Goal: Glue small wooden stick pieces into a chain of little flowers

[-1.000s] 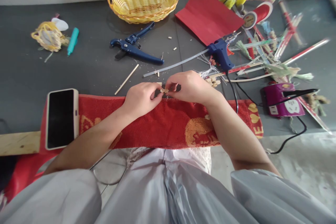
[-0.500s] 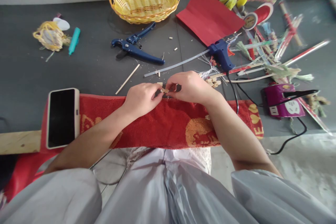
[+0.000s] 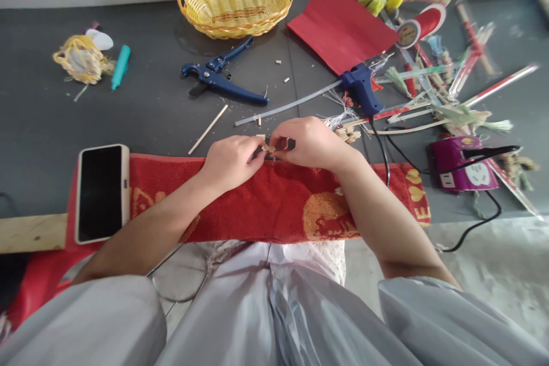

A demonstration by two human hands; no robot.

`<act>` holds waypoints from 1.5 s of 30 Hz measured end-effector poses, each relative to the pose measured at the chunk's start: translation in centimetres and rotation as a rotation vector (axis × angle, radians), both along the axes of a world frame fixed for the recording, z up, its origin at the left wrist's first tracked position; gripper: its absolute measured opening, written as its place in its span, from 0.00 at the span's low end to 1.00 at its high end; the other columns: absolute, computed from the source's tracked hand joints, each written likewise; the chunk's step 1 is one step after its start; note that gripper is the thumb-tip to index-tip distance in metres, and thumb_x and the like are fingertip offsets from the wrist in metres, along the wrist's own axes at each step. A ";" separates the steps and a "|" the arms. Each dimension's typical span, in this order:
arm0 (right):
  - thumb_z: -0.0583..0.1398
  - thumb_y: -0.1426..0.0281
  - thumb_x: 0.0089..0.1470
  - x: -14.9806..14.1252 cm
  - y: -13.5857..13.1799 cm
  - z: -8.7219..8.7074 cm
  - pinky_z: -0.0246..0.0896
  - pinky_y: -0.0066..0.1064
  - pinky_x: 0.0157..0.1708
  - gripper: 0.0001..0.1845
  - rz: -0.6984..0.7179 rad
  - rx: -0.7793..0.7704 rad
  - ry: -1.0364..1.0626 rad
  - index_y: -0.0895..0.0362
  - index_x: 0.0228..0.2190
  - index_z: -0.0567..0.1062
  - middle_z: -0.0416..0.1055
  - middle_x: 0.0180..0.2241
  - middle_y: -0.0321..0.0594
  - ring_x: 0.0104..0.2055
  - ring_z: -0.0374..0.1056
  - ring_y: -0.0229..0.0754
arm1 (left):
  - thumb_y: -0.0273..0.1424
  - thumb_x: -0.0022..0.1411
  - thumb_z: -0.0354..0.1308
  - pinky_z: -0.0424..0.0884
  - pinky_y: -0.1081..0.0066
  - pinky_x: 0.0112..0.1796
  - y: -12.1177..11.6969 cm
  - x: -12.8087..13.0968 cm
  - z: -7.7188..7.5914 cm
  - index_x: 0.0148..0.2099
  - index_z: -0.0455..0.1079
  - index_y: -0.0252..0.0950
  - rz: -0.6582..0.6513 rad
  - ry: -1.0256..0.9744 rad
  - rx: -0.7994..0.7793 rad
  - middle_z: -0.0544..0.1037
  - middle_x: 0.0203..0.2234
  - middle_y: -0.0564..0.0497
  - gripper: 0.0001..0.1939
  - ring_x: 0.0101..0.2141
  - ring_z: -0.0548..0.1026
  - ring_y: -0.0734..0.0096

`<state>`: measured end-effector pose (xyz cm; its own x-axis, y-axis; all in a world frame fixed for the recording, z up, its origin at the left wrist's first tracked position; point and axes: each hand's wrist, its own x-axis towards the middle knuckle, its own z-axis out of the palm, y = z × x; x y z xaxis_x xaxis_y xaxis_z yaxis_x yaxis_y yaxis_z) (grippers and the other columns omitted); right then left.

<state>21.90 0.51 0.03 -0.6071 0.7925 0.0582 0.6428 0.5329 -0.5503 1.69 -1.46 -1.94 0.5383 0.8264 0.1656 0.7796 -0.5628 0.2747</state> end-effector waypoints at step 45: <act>0.60 0.74 0.48 0.0 0.0 -0.6 0.55 0.28 0.33 0.05 -0.025 0.001 0.050 0.60 0.27 0.78 0.76 0.28 0.40 0.31 0.68 0.38 | 0.31 0.65 0.52 0.62 0.69 0.26 -0.1 -0.2 -0.6 0.41 0.76 0.33 -0.079 0.047 0.176 0.79 0.23 0.49 0.13 0.27 0.77 0.66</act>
<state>21.93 0.53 -0.57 -0.5835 0.8073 0.0886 0.6275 0.5174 -0.5818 1.48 -1.56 -2.50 0.6107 0.7419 0.2770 0.7408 -0.6588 0.1313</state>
